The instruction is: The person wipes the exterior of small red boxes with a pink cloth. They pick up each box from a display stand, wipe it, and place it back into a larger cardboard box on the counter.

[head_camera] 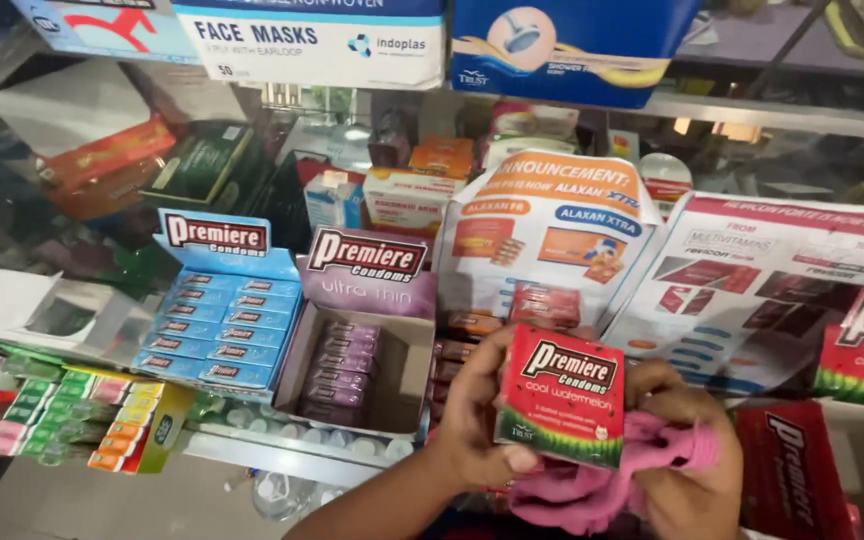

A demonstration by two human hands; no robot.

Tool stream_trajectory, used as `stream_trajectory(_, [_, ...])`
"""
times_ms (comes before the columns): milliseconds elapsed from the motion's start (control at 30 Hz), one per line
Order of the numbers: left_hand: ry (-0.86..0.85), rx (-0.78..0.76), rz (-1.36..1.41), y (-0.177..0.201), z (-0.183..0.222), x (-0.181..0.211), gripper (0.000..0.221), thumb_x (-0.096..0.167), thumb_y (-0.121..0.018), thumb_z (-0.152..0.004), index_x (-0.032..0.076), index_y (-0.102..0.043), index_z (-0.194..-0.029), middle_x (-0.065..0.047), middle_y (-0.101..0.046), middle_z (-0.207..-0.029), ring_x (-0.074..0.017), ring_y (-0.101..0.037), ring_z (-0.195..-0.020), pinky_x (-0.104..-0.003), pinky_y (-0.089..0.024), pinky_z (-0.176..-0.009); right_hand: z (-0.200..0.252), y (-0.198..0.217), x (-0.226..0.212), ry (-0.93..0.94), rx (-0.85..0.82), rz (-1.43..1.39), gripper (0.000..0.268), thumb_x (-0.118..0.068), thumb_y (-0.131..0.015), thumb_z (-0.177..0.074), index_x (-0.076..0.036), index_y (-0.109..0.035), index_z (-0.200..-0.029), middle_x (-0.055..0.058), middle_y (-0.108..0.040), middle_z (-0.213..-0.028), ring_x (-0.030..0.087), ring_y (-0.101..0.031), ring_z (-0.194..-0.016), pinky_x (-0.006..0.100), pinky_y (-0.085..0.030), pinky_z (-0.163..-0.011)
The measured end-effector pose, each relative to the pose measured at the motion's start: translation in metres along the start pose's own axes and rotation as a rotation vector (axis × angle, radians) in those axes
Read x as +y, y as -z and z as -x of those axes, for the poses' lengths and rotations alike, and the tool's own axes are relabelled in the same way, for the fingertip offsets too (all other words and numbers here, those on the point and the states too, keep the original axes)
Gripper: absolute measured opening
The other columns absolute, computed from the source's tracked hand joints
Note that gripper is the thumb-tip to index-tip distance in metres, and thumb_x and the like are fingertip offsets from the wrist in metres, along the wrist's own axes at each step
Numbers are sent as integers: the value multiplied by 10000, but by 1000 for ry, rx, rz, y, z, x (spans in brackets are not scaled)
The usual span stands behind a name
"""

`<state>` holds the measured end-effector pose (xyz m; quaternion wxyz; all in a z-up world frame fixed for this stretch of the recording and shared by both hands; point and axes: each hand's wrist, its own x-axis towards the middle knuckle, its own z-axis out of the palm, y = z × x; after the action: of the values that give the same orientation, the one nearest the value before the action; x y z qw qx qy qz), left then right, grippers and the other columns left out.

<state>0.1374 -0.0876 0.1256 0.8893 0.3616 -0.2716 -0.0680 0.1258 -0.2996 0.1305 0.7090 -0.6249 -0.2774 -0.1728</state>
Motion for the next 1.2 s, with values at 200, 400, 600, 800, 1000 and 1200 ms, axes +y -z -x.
stream_trajectory(200, [52, -95, 63, -10, -2, 2, 1022, 317, -893, -820, -4, -261, -1556, -208, -457, -1598, -269, -496, -1480, -433, -395, -1269, -9, 0, 7, -54, 178, -110, 193, -83, -740, -1013, -42, -553, -992, 134, -595, -1020, 194, -551, -958, 332, -449, -887])
stream_trajectory(400, [10, -74, -56, 2, 3, -5, 1037, 322, -882, -845, -5, -247, -1596, -187, -444, -1601, -241, -485, -1460, -406, -394, -1268, 4, 8, -6, -84, 133, 55, 131, 101, -673, -874, -14, -617, -904, 136, -597, -1035, 222, -572, -1034, 372, -468, -984])
stream_trajectory(600, [-25, -48, -151, -1, -2, 7, 1019, 297, -877, -857, -12, -268, -1613, -195, -469, -1598, -241, -510, -1458, -402, -421, -1266, -13, 9, -23, -219, 50, 175, 303, 72, -701, -721, 41, -628, -1013, 138, -618, -1111, 179, -587, -1049, 303, -469, -909])
stream_trajectory(800, [68, -223, -262, -13, -7, 23, 943, 216, -894, -847, -15, -364, -1593, -155, -485, -1565, -203, -524, -1378, -382, -466, -1242, -26, 6, -29, -134, 132, 248, 202, 48, -735, -877, 22, -619, -1040, 110, -643, -1032, 169, -612, -1017, 288, -483, -932])
stream_trajectory(1000, [-23, -240, -409, -9, -16, 23, 914, 120, -879, -843, -11, -374, -1594, -146, -514, -1578, -194, -526, -1398, -382, -458, -1270, -26, 2, -45, -31, 4, 527, 285, 41, -738, -664, 19, -675, -941, 78, -652, -1010, 153, -641, -924, 277, -508, -801])
stream_trajectory(1200, [27, -162, -398, -6, -17, 24, 947, 108, -867, -842, -17, -373, -1640, -165, -507, -1579, -205, -539, -1432, -399, -448, -1263, -40, 5, -33, -115, -42, 543, 270, 19, -801, -694, 16, -717, -950, 71, -665, -959, 139, -641, -868, 256, -505, -745])
